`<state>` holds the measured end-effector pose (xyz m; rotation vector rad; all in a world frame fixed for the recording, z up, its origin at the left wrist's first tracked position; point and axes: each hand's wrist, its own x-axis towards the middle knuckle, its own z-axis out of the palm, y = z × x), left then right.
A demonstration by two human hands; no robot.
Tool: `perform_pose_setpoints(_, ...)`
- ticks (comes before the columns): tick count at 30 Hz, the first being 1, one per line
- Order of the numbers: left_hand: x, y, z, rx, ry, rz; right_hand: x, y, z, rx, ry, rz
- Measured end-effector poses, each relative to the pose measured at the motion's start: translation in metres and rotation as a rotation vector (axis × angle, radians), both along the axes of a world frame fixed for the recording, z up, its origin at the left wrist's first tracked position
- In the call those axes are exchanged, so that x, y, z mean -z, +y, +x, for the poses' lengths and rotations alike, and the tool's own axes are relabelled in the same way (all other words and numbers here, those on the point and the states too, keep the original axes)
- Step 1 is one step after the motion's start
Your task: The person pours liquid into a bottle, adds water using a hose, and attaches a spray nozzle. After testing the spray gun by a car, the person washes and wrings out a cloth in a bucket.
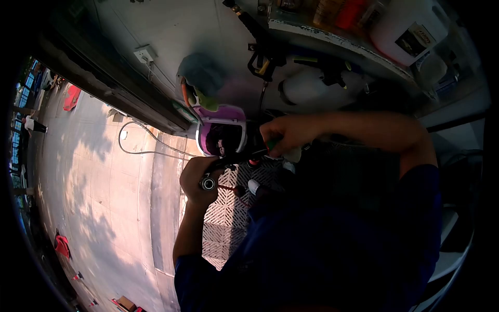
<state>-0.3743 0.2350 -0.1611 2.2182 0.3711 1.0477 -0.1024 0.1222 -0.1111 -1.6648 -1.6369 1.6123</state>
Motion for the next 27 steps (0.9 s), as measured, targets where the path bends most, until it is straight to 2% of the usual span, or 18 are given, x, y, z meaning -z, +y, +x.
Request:
perform_pose_setpoints(2, 0.001, -0.003, 0.007, 0.023, 0.005, -0.010, 0.002, -0.006, 0.007, -0.008, 0.105, -0.260)
perform_pose_setpoints(6, 0.012, -0.003, 0.023, 0.064, 0.005, -0.020, 0.001, -0.024, 0.015, 0.022, 0.039, -0.209)
perform_pose_setpoints(8, 0.012, -0.005, 0.035, 0.095, 0.009, -0.065, 0.002, -0.040, 0.002, 0.030, -0.326, 0.366)
perform_pose_setpoints(12, -0.010, -0.021, 0.071, 0.183, 0.030, -0.110, -0.018, -0.048, -0.011, 0.123, -0.353, 0.512)
perform_pose_setpoints(14, -0.019, -0.025, 0.085, 0.219, 0.059, -0.185, -0.018, -0.057, -0.002, 0.068, -0.593, 0.435)
perform_pose_setpoints(15, -0.017, -0.024, 0.092, 0.220, 0.053, -0.178, -0.022, -0.065, 0.006, 0.069, -0.599, 0.442)
perform_pose_setpoints(17, -0.009, -0.018, 0.109, 0.142, -0.225, -0.600, -0.036, -0.084, 0.026, 0.256, -0.682, 0.521)
perform_pose_setpoints(18, -0.024, -0.012, 0.110, 0.104, -0.175, -0.838, -0.049, -0.093, 0.037, 0.320, -0.679, 0.611)
perform_pose_setpoints(19, -0.039, -0.010, 0.118, 0.099, -0.178, -0.830, -0.065, -0.101, 0.048, 0.383, -0.671, 0.701)
perform_pose_setpoints(21, -0.067, -0.004, 0.143, 0.387, -0.500, -1.237, -0.115, -0.113, 0.064, 0.477, -0.694, 0.722)
perform_pose_setpoints(22, -0.078, -0.003, 0.154, 0.384, -0.504, -1.230, -0.138, -0.119, 0.074, 0.517, -0.734, 0.774)
perform_pose_setpoints(24, -0.097, -0.001, 0.178, 0.527, -0.384, -1.210, -0.188, -0.125, 0.081, 0.666, -0.735, 0.820)
perform_pose_setpoints(25, -0.099, 0.003, 0.197, 0.454, -0.314, -1.083, -0.216, -0.127, 0.081, 0.774, -0.694, 0.811)
perform_pose_setpoints(27, -0.110, 0.007, 0.240, 0.327, -0.172, -0.914, -0.265, -0.128, 0.091, 0.733, -0.939, 0.957)
